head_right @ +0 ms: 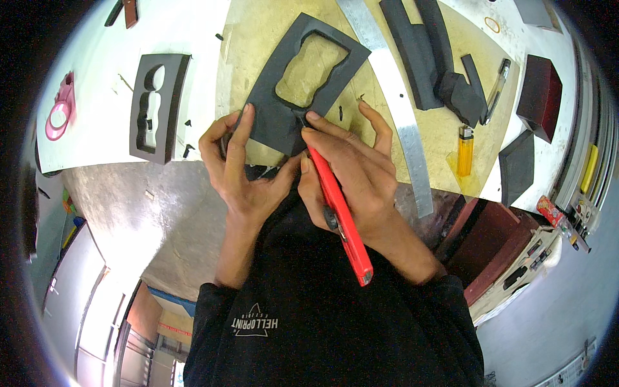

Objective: The person uses a red utility knife to cut a rectangular piece of dark gray foam. They first mark the foam with a pen, then cut along the marked lines to create a shaped cutout. The person removes the cutout piece and continues refining the edges.

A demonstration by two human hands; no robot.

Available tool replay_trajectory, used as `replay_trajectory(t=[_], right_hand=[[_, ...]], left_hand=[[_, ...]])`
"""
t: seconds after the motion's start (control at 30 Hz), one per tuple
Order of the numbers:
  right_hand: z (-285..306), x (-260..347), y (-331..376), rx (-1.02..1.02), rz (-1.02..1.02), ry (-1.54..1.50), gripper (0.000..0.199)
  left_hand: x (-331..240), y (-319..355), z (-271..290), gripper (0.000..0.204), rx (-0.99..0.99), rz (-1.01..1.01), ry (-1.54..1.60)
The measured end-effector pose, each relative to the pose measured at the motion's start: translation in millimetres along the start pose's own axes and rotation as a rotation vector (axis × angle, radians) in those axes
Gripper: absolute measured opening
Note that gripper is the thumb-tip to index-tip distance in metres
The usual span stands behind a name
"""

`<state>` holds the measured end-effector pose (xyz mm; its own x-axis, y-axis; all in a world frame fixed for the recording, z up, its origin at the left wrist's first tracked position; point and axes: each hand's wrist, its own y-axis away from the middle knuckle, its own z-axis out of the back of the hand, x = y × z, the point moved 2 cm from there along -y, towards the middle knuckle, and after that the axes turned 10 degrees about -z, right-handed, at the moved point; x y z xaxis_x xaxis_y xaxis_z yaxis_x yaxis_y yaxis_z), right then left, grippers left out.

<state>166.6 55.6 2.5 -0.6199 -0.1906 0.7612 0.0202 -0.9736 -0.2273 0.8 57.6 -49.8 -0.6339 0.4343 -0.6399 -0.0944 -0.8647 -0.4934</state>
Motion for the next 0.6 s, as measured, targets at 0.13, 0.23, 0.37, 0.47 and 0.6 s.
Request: replay_trajectory(t=[0.13, 0.23, 0.37, 0.47, 0.6], right_hand=[[2, -7, 1, 0.017, -0.004, -0.031, 0.027], [16, 0, 2, -0.119, -0.120, -0.138, 0.026], [17, 0, 11, -0.152, -0.156, -0.189, 0.030], [17, -3, 18, -0.197, -0.217, -0.197, 0.032], [23, -8, 27, -0.161, -0.321, -0.163, 0.038]], left_hand=[[0, -1, 1, 0.090, 0.006, -0.007, -0.019], [-2, -2, 1, 0.088, -0.011, 0.020, -0.053], [-17, -4, 2, 0.084, 0.072, 0.014, -0.160], [-22, 5, -1, 0.079, 0.108, -0.036, -0.067], [-15, 5, 5, 0.075, 0.015, -0.022, -0.022]])
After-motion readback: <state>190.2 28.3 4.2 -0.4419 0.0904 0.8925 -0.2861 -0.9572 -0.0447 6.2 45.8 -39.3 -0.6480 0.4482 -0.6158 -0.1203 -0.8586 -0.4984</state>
